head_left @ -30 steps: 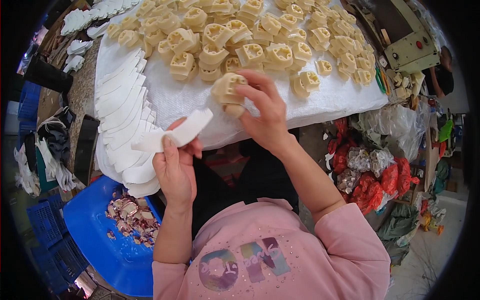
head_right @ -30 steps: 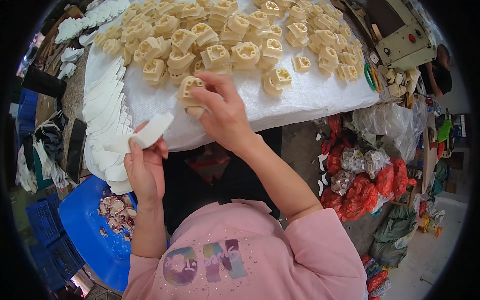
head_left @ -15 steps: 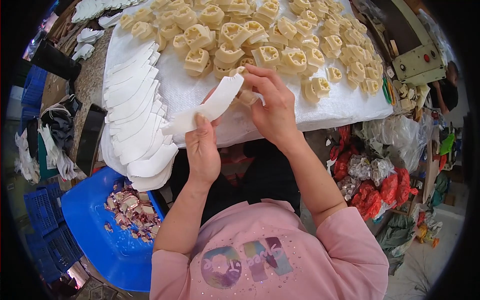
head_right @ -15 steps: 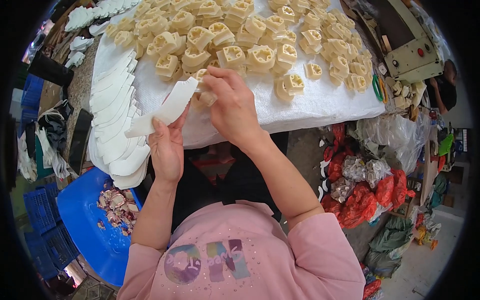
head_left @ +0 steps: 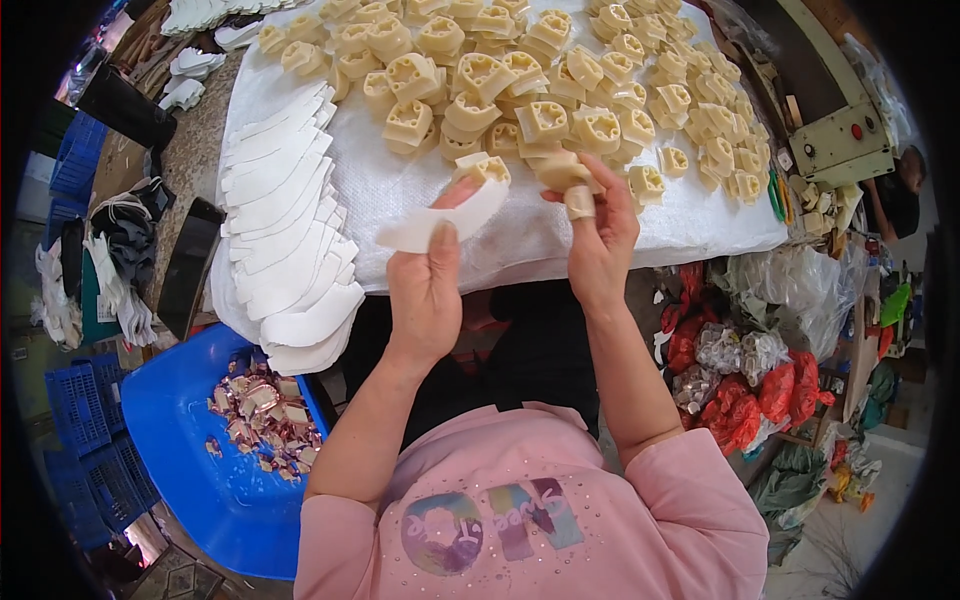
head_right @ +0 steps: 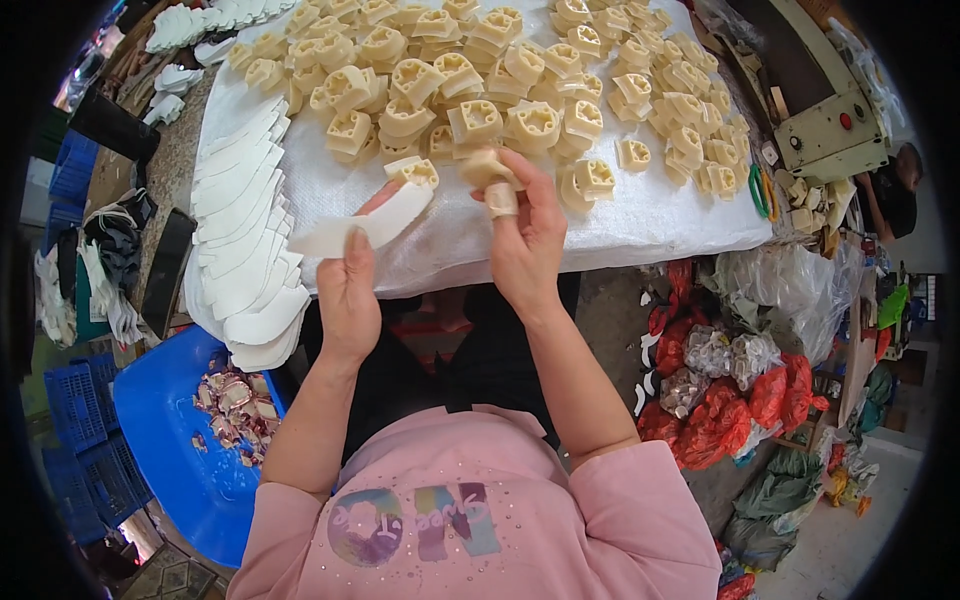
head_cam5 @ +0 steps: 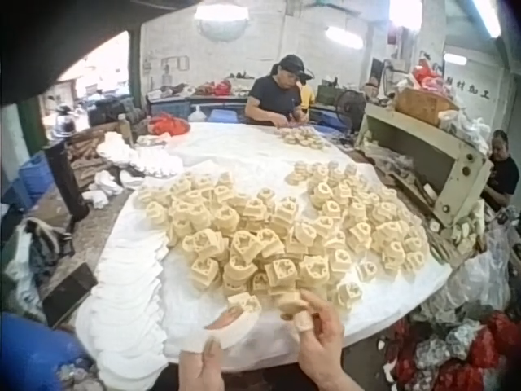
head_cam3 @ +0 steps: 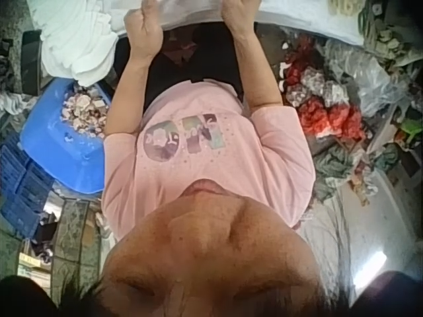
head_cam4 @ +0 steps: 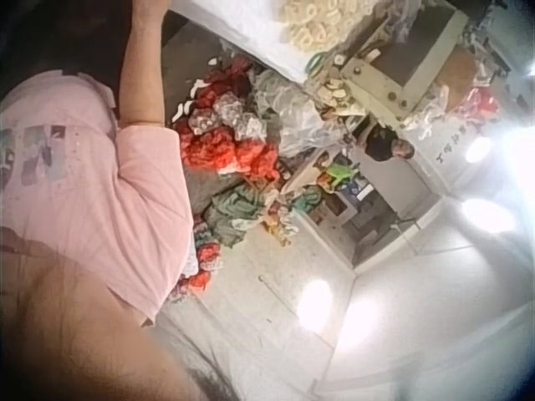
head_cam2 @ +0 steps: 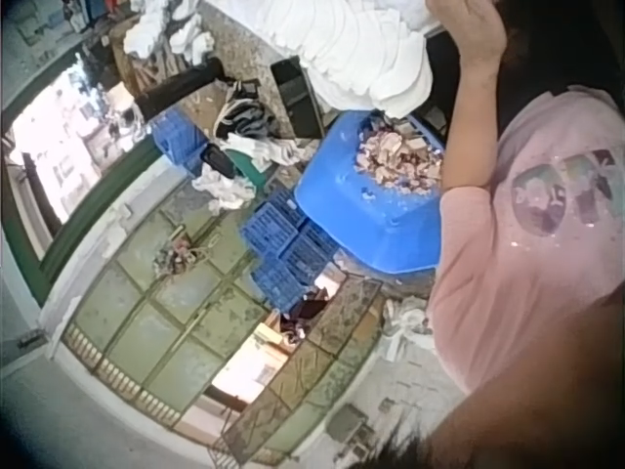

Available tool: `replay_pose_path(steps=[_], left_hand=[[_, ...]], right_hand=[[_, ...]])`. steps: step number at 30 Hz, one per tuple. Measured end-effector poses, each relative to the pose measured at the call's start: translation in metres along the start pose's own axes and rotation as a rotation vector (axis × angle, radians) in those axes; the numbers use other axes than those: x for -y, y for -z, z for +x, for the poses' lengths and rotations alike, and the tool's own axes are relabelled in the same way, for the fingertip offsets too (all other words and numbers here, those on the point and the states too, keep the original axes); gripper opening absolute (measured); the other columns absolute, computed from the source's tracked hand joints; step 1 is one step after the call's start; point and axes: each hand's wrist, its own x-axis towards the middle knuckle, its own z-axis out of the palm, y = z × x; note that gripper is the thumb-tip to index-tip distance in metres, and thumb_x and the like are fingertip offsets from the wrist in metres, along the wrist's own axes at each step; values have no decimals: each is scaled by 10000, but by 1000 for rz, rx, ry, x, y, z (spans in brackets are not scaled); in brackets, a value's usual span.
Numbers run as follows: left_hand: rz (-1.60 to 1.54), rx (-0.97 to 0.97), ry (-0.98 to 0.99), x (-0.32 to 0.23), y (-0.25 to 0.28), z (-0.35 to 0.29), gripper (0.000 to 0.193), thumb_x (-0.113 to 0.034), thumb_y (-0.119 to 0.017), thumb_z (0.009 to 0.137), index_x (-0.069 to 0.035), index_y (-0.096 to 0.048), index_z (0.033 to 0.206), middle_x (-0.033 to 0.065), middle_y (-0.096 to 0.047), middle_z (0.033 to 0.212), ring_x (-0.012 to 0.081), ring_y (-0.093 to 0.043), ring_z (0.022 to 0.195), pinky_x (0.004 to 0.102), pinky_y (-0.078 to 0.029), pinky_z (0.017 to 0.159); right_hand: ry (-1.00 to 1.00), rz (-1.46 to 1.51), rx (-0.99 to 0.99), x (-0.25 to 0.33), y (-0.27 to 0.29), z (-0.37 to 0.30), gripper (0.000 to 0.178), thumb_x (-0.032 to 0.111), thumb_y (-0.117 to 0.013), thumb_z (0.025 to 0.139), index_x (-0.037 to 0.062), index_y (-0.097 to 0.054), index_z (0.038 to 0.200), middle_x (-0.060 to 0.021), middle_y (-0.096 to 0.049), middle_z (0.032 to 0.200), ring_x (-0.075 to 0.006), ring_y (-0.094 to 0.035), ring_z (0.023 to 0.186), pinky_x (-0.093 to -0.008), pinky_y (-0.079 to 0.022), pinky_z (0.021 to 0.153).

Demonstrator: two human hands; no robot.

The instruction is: Attaching white lining pieces to beige shoe components at a workshop table.

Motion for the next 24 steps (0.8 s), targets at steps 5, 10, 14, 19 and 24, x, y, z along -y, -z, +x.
replay_pose_path(steps=[5,10,14,19,24], left_hand=[[-180,-154,140,-7,9,0,364,-209,-351,989,60,-540,1148,110,-598,1067,137,-521,958,293,-396,874],[-504,-228,256,-16,18,-15,394,-248,-390,984,79,-487,1182,109,-559,1089,121,-485,884,269,-386,774],[-617,-197,286,-28,16,-29,390,-245,-398,981,80,-472,1182,126,-556,1104,157,-533,956,306,-420,843],[-623,-163,239,-36,19,-47,356,-214,-400,978,75,-483,1169,133,-566,1109,180,-563,1008,320,-453,875],[-683,-90,262,-48,24,-48,353,-198,-365,983,75,-486,1172,152,-553,1152,192,-555,1048,323,-448,902]], right_hand=[[-163,-31,77,13,12,-6,308,-45,-479,869,25,-527,1165,-70,-514,1108,-134,-544,949,-265,-463,809],[-112,153,217,49,-7,-20,297,-56,-564,832,26,-553,1117,-77,-552,1051,-152,-573,887,-277,-474,747],[281,-1,304,47,-31,-24,328,-48,-653,747,35,-568,1053,-108,-629,932,-247,-589,849,-308,-478,722],[489,-52,274,38,-49,-38,374,-96,-609,717,43,-566,1062,-126,-604,1009,-274,-568,855,-328,-472,708],[581,-96,287,33,-49,-38,445,-128,-590,674,54,-569,1080,-118,-596,1017,-280,-545,865,-344,-463,725]])
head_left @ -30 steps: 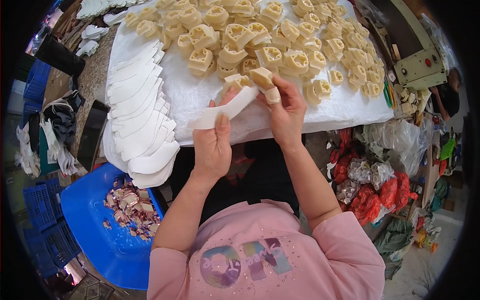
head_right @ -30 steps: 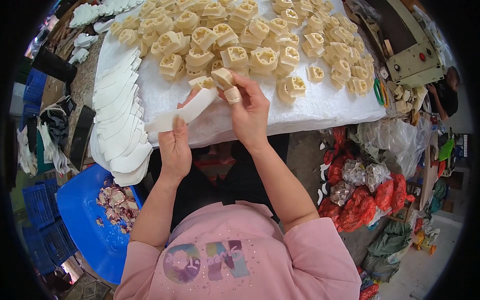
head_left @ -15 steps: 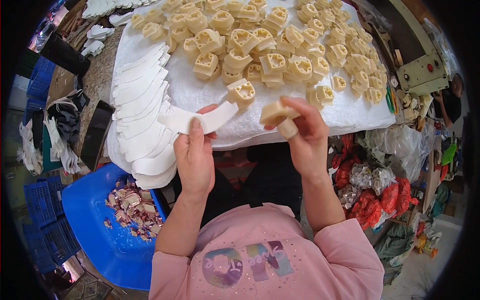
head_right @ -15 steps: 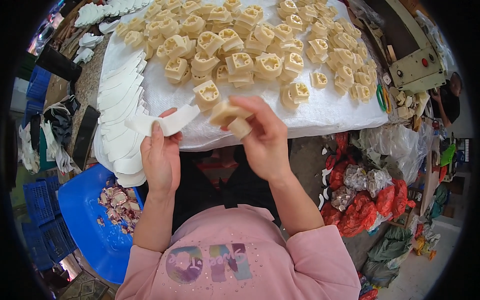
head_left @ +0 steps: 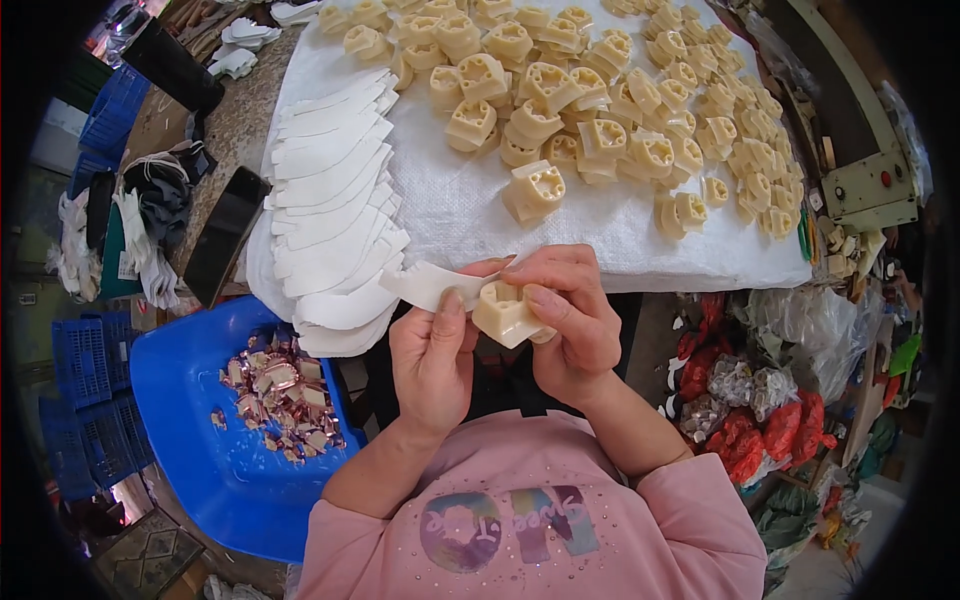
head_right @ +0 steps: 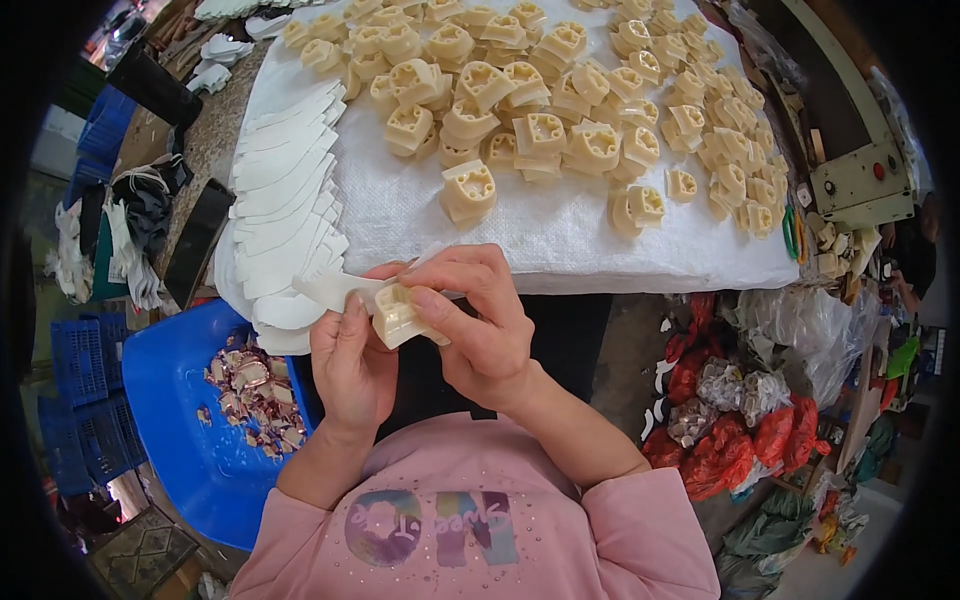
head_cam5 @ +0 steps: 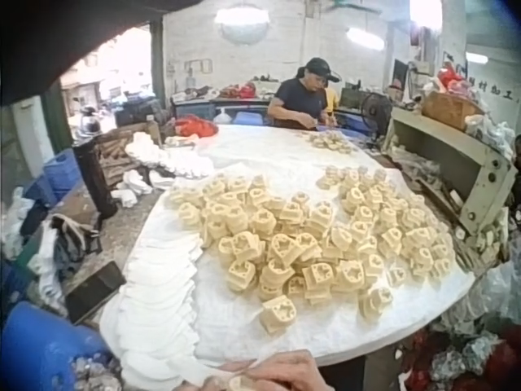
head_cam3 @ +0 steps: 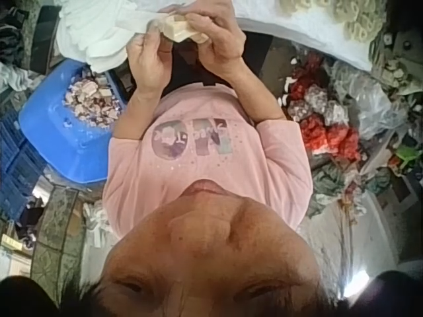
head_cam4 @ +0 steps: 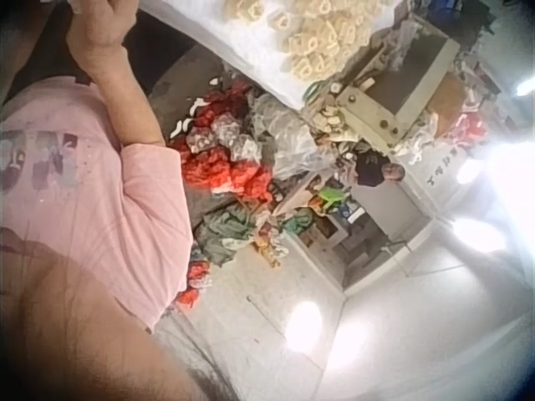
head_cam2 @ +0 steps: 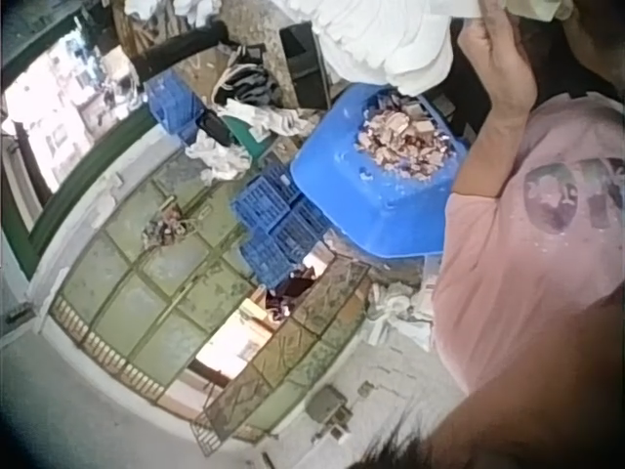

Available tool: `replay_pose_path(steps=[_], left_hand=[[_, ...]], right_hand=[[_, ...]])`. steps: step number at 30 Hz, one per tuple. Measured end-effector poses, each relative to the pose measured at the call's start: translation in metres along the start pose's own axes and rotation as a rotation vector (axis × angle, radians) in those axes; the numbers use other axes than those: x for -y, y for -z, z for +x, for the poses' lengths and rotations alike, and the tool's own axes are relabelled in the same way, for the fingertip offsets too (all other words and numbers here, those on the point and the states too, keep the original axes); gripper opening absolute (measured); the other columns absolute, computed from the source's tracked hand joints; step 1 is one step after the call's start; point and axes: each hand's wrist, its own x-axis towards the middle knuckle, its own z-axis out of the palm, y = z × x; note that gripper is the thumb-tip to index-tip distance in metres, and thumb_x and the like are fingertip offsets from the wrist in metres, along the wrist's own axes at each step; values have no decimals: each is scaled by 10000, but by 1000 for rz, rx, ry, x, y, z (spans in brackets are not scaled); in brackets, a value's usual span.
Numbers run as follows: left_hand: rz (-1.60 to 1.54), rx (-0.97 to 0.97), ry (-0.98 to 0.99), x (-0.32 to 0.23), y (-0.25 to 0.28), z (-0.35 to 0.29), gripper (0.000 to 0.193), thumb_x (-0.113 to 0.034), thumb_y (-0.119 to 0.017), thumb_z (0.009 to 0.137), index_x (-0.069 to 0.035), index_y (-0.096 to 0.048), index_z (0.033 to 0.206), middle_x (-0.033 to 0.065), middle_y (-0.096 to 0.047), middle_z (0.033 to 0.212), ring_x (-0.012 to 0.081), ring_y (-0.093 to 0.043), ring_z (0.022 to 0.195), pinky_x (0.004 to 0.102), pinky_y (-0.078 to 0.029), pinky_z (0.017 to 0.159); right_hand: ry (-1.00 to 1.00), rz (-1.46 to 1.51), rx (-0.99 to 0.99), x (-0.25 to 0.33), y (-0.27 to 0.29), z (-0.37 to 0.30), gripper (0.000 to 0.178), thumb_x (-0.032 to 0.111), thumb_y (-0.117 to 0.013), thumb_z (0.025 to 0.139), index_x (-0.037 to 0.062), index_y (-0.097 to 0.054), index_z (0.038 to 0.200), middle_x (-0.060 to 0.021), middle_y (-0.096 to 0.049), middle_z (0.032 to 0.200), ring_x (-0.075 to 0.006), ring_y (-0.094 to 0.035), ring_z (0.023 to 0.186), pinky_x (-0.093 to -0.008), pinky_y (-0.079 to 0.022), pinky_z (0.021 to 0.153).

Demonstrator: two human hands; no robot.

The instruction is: Attaching white lining pieces to beige shoe components at a workshop table.

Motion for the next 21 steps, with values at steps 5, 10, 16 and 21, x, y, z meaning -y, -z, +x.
replay_pose_path(steps=[5,10,16,21], left_hand=[[168,-17,10,6,6,-4,389,-205,-340,987,91,-455,1212,176,-525,1202,210,-548,1075,330,-446,920],[193,-16,14,7,1,-4,410,-209,-323,991,107,-435,1227,184,-515,1214,215,-541,1089,337,-446,926],[241,-66,-56,9,-3,-7,428,-209,-298,998,127,-436,1224,177,-524,1202,201,-533,1086,316,-429,934],[500,30,-169,7,15,0,375,-178,-350,987,114,-498,1171,158,-573,1148,160,-537,1050,280,-415,908]], right_hand=[[11,-12,-6,-1,2,-1,468,-127,-598,640,63,-581,1068,-106,-599,1023,-283,-535,870,-349,-454,738],[4,-60,24,-2,5,0,457,-119,-607,625,52,-582,1048,-105,-608,982,-287,-526,848,-347,-455,728],[31,-205,74,-3,3,0,403,-45,-650,611,38,-583,999,-74,-615,922,-263,-470,765,-341,-400,690],[71,-234,36,-11,0,-1,381,-9,-666,601,50,-592,970,-51,-616,897,-243,-436,749,-327,-345,679]])
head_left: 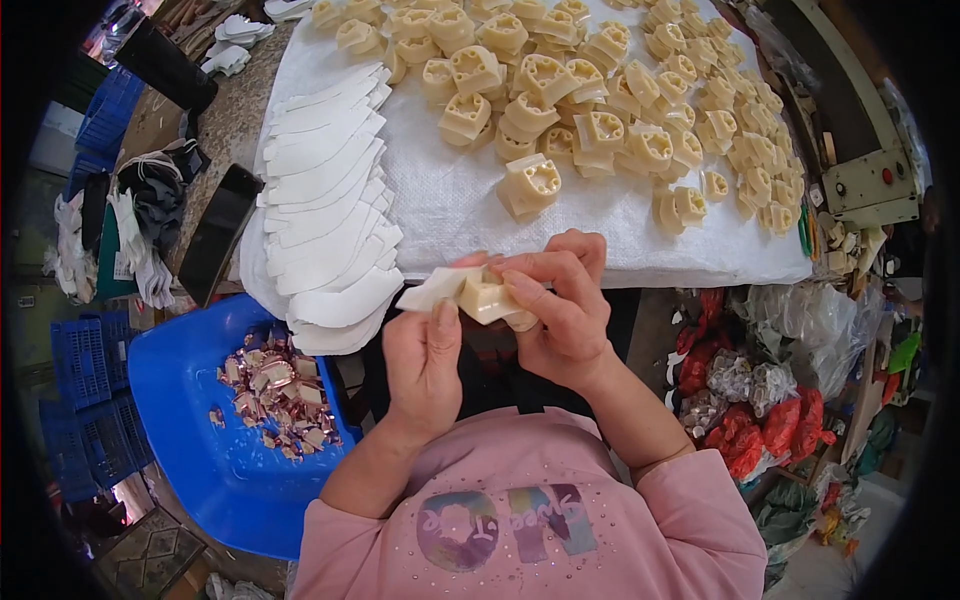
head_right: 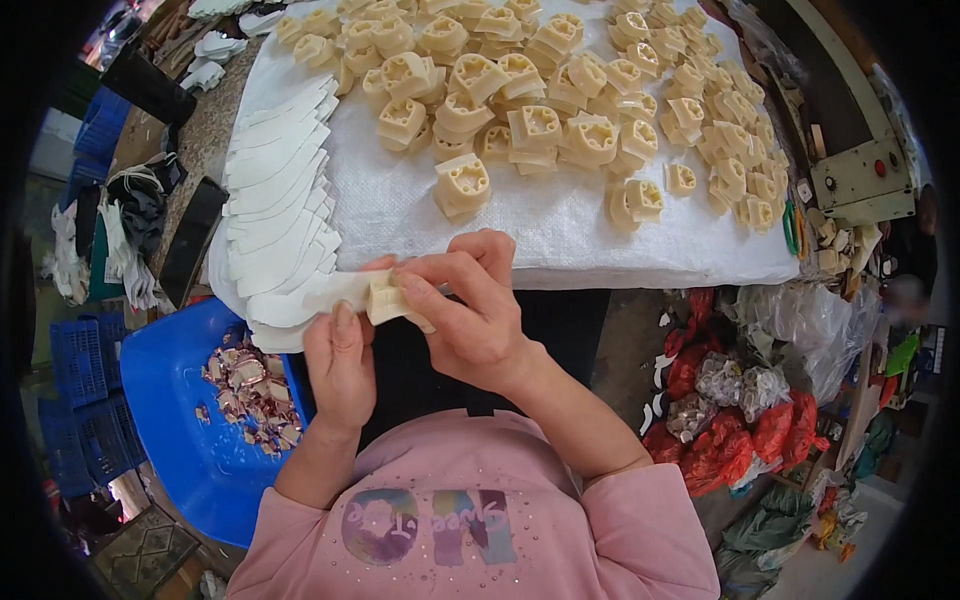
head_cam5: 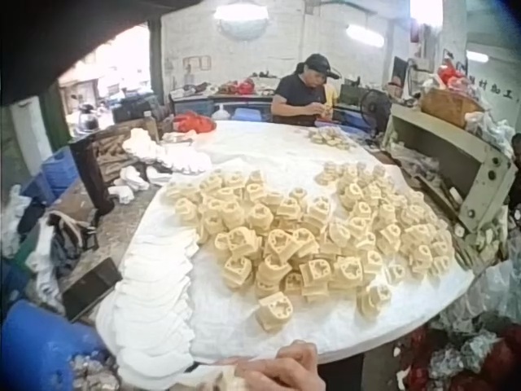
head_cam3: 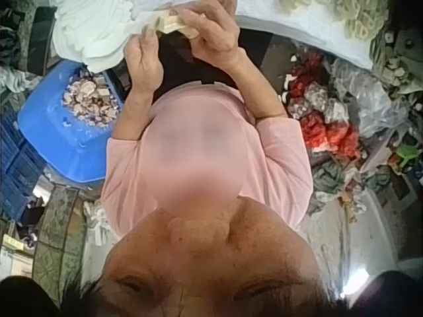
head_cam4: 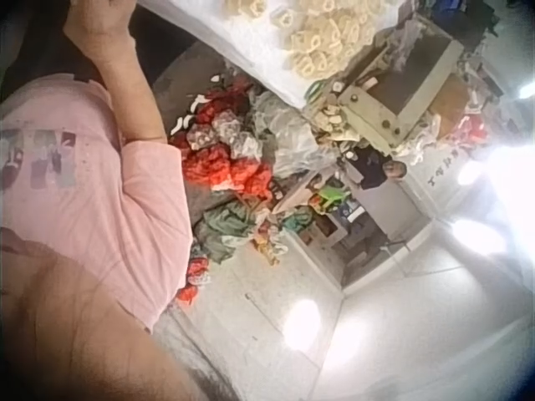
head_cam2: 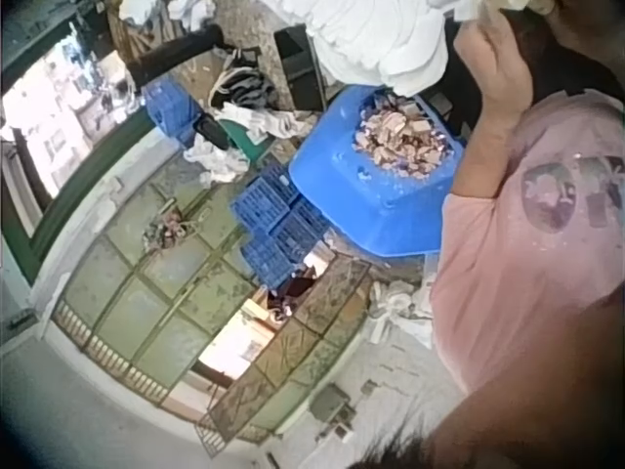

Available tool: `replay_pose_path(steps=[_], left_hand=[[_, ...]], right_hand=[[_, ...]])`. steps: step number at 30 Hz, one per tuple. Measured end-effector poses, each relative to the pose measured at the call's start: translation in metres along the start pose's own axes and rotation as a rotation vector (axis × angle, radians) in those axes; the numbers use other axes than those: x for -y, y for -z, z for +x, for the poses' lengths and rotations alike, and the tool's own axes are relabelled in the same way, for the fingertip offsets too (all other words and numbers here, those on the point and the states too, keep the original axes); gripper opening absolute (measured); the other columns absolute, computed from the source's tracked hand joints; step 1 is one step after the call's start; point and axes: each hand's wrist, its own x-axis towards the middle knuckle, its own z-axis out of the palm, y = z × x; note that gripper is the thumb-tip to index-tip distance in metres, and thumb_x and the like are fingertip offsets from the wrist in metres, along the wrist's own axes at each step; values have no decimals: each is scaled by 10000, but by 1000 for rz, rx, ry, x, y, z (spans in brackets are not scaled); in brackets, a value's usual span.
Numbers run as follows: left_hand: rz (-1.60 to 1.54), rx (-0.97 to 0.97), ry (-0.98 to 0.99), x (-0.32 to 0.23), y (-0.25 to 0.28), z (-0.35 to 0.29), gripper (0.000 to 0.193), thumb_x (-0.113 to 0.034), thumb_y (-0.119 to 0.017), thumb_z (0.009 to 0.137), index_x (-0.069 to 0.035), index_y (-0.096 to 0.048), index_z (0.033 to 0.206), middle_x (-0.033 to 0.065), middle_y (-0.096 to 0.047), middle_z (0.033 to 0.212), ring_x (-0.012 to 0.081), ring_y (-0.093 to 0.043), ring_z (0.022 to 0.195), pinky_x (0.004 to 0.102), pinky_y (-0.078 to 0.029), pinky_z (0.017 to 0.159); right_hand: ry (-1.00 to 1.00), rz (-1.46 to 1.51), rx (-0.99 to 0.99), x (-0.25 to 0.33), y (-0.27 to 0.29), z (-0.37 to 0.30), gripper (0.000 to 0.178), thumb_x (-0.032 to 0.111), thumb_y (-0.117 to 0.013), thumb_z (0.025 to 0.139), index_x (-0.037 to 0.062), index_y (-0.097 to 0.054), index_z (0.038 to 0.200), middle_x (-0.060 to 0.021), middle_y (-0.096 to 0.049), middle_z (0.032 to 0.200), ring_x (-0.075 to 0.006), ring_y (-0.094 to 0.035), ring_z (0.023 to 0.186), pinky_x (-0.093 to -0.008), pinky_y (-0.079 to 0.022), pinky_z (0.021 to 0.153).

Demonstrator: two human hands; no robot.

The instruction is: Attaching white lining pieces to beige shoe components at a workshop table.

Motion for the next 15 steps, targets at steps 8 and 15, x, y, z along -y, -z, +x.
replay_pose_path(steps=[8,15], left_hand=[[367,-141,-34,-17,8,3,221,-102,-514,927,77,-620,999,50,-622,831,82,-533,770,207,-423,702],[594,-71,-241,-3,5,5,160,-23,-542,862,55,-622,977,154,-638,878,241,-597,755,307,-470,681]], right_hand=[[-107,-269,357,20,21,23,264,34,-638,600,148,-591,834,6,-519,799,-190,-448,720,-425,-235,750],[-193,-260,491,22,23,23,198,17,-612,599,122,-524,742,-17,-385,706,-185,-453,694,-414,-242,713]])
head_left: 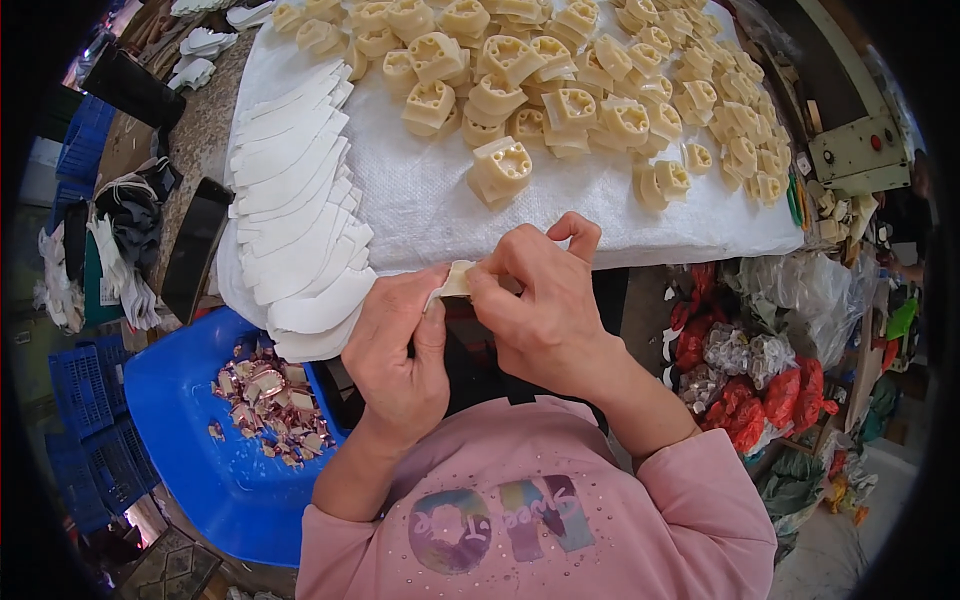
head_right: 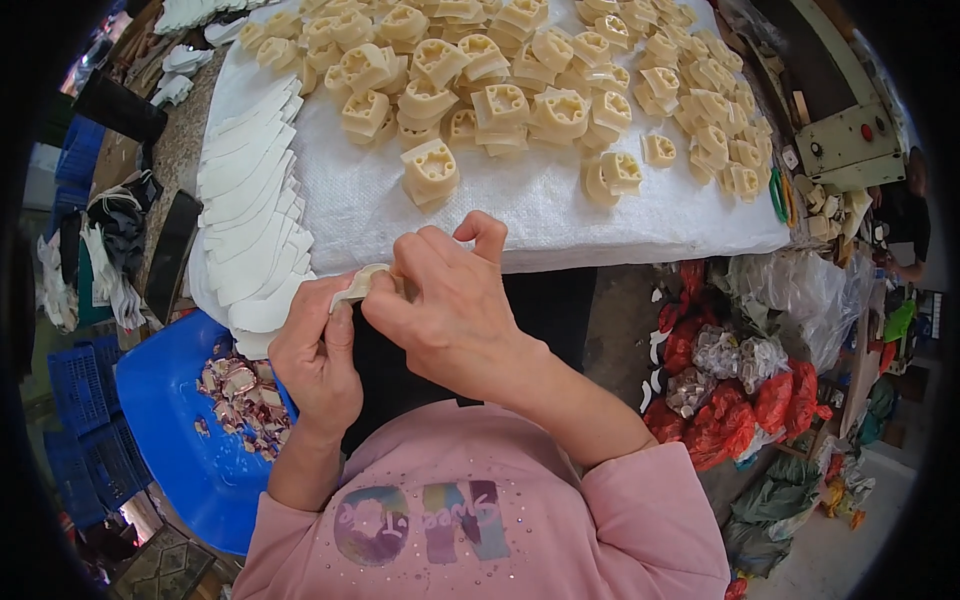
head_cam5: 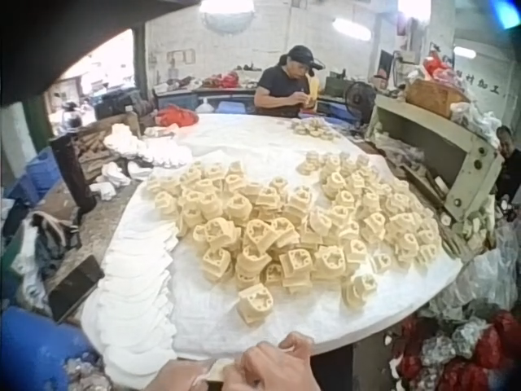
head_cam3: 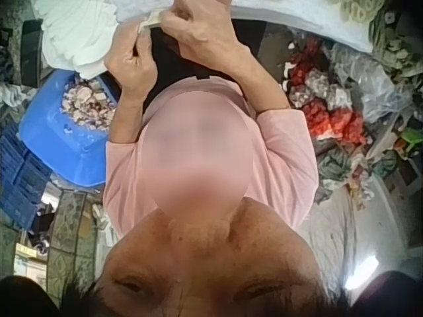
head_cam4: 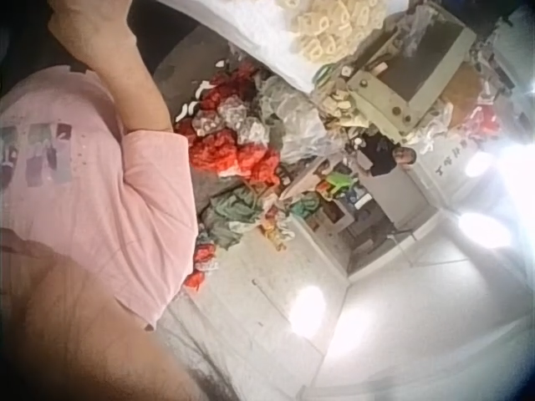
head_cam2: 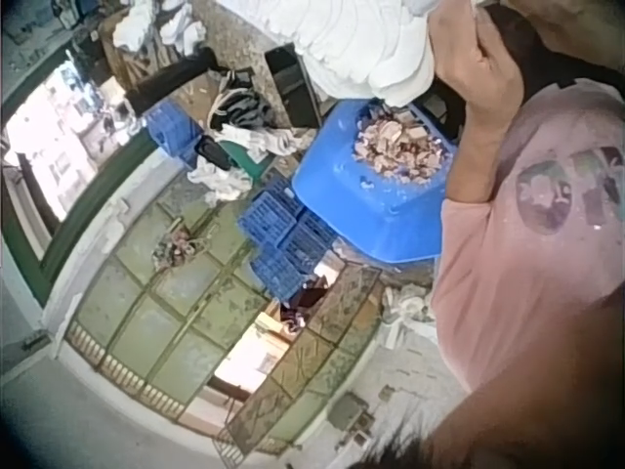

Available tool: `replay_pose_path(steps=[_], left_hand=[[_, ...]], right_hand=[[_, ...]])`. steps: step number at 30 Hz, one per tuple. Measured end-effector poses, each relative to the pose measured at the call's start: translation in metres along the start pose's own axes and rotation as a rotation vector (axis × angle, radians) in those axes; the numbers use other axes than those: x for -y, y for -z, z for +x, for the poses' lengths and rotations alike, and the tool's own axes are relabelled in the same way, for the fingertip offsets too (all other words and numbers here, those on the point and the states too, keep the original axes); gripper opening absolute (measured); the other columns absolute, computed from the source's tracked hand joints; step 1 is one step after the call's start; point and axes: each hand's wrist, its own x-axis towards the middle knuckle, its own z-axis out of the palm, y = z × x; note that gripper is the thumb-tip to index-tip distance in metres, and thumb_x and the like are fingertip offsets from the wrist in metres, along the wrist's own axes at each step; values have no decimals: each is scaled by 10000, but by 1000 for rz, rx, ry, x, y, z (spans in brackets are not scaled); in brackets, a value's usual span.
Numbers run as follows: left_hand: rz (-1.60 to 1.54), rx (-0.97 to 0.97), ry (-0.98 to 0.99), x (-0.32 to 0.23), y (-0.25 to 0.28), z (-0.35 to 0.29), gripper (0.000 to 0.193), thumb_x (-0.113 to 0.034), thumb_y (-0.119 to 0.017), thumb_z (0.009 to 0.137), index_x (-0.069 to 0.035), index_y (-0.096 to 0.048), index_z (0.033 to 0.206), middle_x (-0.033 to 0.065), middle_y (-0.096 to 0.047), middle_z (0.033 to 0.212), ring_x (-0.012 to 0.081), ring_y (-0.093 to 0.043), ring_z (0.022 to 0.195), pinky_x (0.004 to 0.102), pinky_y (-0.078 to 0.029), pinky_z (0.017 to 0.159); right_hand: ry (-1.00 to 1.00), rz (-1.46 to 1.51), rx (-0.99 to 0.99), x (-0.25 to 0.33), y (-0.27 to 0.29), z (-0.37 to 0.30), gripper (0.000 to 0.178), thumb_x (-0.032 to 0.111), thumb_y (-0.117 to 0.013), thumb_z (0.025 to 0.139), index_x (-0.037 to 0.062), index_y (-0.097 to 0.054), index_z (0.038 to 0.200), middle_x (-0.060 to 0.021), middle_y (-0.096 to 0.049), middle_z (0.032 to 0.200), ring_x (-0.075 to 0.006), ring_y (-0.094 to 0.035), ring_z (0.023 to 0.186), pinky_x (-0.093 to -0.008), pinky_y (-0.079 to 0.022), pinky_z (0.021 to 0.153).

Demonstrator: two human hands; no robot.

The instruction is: Attaching white lining pieces to beige shoe components at a workshop table.

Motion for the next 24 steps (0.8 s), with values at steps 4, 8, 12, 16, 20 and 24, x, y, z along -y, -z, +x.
replay_pose_path(steps=[4,8,12,16,20,24], left_hand=[[166,34,-177,3,-4,0,176,-13,-560,840,60,-619,989,173,-623,893,303,-596,786,344,-476,691],[231,52,-198,1,-4,-4,201,9,-562,836,41,-625,1023,166,-600,913,267,-586,802,333,-469,693],[-225,96,133,7,2,-8,203,-16,-590,849,17,-635,1044,112,-579,947,170,-552,800,274,-446,692],[-385,45,49,24,-5,-6,190,-71,-658,821,-18,-657,1004,64,-585,863,153,-531,743,247,-433,652],[-181,84,-131,19,-5,-1,116,-71,-659,814,-11,-653,913,52,-566,715,170,-498,655,261,-408,588],[-62,65,-324,16,-7,6,82,-70,-661,804,-2,-616,810,65,-507,623,195,-447,562,289,-368,516]], right_hand=[[80,-10,-10,-5,-5,-4,178,15,-607,610,107,-512,730,-22,-379,696,-187,-455,684,-408,-248,708],[18,116,-37,-14,-13,-9,189,-2,-616,626,97,-551,772,-21,-437,728,-185,-463,689,-403,-249,719],[8,281,-112,-19,-14,-12,241,-38,-622,629,98,-578,823,-16,-473,763,-183,-478,724,-405,-250,734],[-3,479,-76,-19,-11,-14,282,-60,-624,629,91,-582,864,-30,-477,785,-198,-478,750,-370,-261,743],[8,591,1,-23,-12,-18,290,-67,-613,621,74,-572,871,-47,-463,783,-217,-447,741,-341,-267,733],[38,536,38,-19,-8,-16,302,-89,-592,602,75,-566,854,-47,-455,780,-223,-431,738,-349,-268,732]])
